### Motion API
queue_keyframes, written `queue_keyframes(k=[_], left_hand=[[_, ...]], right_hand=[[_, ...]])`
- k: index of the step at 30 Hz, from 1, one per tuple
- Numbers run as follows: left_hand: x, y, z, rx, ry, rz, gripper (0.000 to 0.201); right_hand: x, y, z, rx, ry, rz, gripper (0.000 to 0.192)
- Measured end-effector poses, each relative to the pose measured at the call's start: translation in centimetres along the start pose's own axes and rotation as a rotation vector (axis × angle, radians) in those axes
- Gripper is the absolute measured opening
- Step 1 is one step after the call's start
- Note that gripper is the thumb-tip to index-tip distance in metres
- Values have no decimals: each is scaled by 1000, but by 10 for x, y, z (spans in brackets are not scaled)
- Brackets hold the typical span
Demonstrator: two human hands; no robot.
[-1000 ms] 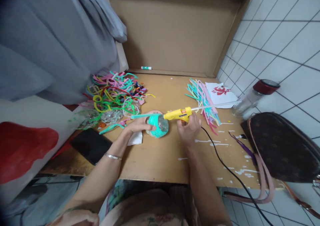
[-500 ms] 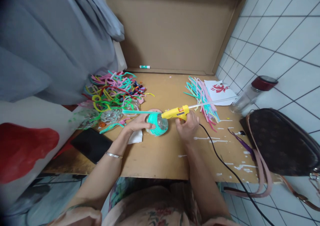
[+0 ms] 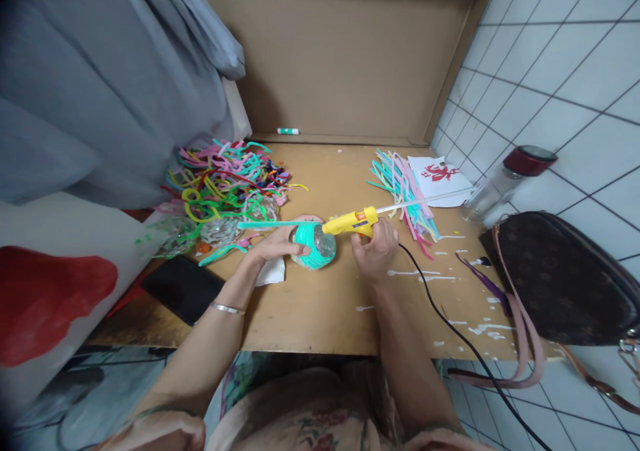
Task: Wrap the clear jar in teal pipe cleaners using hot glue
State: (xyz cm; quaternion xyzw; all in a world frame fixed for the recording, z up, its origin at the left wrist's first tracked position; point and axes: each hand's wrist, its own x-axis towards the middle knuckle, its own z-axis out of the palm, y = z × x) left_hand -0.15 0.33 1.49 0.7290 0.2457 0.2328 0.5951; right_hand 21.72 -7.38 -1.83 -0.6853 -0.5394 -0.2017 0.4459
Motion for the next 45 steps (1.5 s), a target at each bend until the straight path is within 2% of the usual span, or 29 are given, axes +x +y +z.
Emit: queue_keyframes(k=[9, 14, 31, 36, 41, 45], left_hand=[[1, 1, 0, 23, 3, -2, 70], [0, 1, 0, 22, 8, -2, 71], [0, 0, -1, 32, 10, 14, 70], [0, -3, -1, -23, -7, 15, 71], [-1, -2, -1, -26, -7, -25, 73], [-1, 0, -1, -10, -7, -17, 71]], right_hand=[[0, 1, 0, -1, -4, 5, 15], [0, 2, 1, 35, 41, -26, 17], [3, 1, -1, 38, 68, -58, 9], [3, 3, -1, 33, 80, -81, 6], [3, 3, -3, 50, 102, -122, 12], [3, 2, -3, 57, 82, -95, 13]])
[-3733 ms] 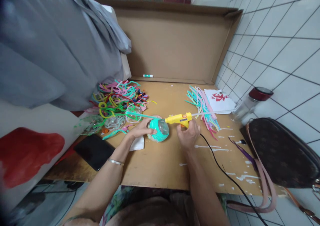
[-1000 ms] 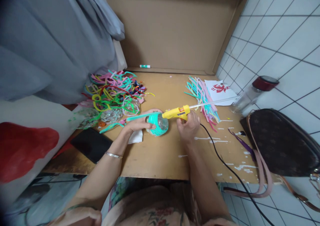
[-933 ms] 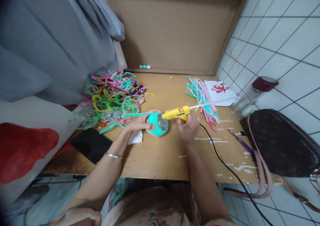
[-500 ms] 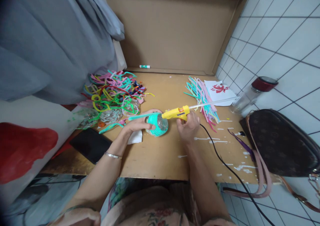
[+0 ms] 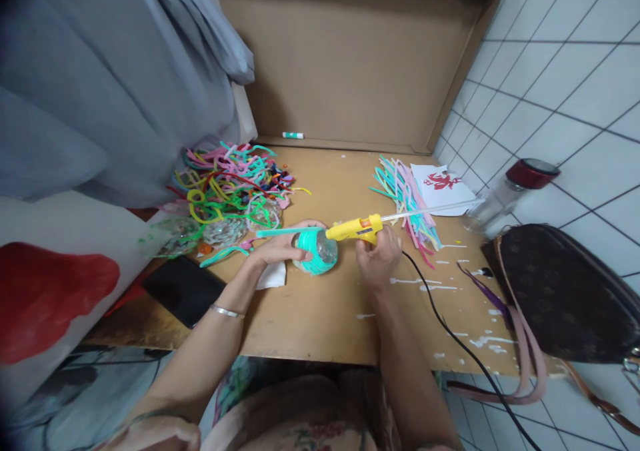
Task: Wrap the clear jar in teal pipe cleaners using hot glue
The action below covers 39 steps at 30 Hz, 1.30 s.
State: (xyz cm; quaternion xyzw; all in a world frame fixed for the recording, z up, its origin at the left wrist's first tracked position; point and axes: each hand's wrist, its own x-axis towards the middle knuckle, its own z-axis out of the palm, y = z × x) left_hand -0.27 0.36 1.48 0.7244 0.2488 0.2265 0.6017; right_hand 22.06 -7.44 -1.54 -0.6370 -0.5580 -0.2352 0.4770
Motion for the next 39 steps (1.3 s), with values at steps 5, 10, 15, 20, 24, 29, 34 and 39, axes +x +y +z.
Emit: queue_keyframes(k=[5, 10, 15, 20, 24, 29, 34, 39], left_hand=[[1, -1, 0, 12, 1, 22, 69], [2, -1, 0, 21, -3, 23, 69], [1, 0, 0, 23, 7, 40, 67], [0, -2, 0, -11, 0, 26, 69], [0, -3, -1, -8, 4, 33, 69], [0, -1, 1, -24, 10, 34, 69], [0, 0, 2, -22, 5, 29, 68], [0, -1, 1, -14, 0, 27, 69]], right_hand=[[0, 0, 0, -14, -13, 9, 8], [1, 0, 0, -11, 3, 0, 8], [1, 0, 0, -23, -8, 32, 7], [1, -1, -1, -14, -54, 72, 9], [1, -1, -1, 18, -51, 65, 12], [1, -3, 1, 32, -47, 78, 10], [0, -4, 3, 13, -66, 144, 9], [-2, -3, 4, 3, -68, 159, 10]])
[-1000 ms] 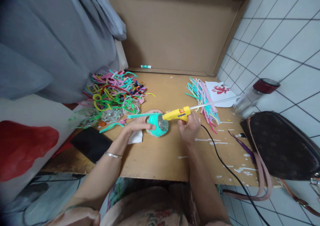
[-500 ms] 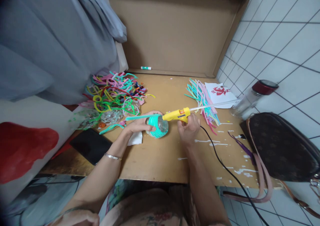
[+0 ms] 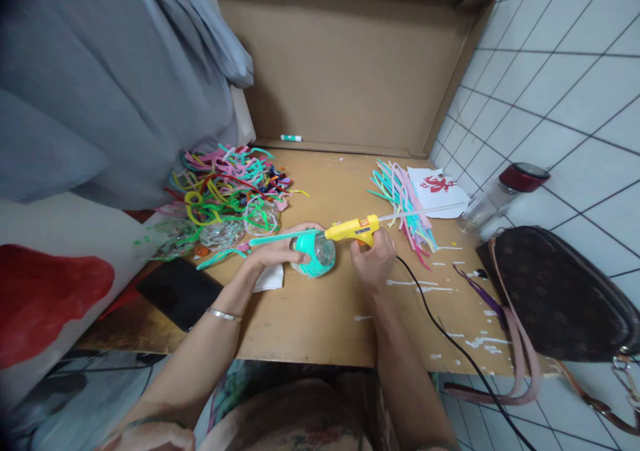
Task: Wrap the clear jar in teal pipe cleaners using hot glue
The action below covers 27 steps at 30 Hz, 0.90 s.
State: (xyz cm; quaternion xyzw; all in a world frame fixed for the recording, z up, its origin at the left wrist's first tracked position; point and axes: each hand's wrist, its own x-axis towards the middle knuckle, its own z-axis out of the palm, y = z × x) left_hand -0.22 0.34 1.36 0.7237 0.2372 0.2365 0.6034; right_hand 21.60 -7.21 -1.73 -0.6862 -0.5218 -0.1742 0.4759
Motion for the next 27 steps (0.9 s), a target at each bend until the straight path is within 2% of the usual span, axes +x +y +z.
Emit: queue_keyframes(k=[16, 27], left_hand=[[0, 1, -1, 44, -5, -10, 71], [-3, 7, 2, 23, 1, -23, 71]], right_hand=[[0, -1, 0, -3, 4, -16, 8], [1, 1, 0, 16, 9, 39, 14]])
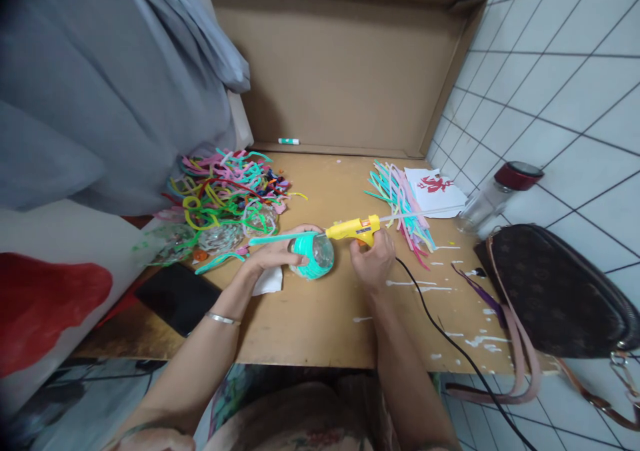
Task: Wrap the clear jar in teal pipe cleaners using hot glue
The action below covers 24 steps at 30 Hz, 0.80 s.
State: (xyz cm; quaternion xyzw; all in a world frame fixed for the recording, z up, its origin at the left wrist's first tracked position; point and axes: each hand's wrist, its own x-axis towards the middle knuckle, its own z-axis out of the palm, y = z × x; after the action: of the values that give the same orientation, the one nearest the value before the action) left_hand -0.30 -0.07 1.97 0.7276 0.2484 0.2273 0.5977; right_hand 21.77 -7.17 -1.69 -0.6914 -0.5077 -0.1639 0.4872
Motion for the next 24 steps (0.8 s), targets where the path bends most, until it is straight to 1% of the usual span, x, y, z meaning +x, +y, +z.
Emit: queue_keyframes(k=[3, 6, 8, 10, 12, 15, 19, 24], left_hand=[[0, -1, 0, 15, 7, 3, 72], [1, -3, -1, 22, 8, 8, 72], [1, -4, -1, 8, -5, 5, 73], [1, -3, 0, 14, -13, -11, 74], [0, -2, 0, 46, 3, -25, 73], [-1, -1, 1, 55, 25, -12, 71], [-2, 0, 2, 0, -11, 13, 73], [-2, -2, 1, 54, 21, -10, 73]], right_hand=[[3, 2, -2, -8, 17, 67, 20], [8, 11, 0, -48, 30, 265, 32], [10, 19, 2, -65, -6, 394, 40], [10, 27, 4, -84, -64, 456, 44], [8, 32, 6, -131, -107, 460, 45], [1, 35, 9, -214, -133, 377, 41], [-5, 37, 11, -315, -125, 276, 37], [-4, 35, 8, -479, -176, 231, 42]])
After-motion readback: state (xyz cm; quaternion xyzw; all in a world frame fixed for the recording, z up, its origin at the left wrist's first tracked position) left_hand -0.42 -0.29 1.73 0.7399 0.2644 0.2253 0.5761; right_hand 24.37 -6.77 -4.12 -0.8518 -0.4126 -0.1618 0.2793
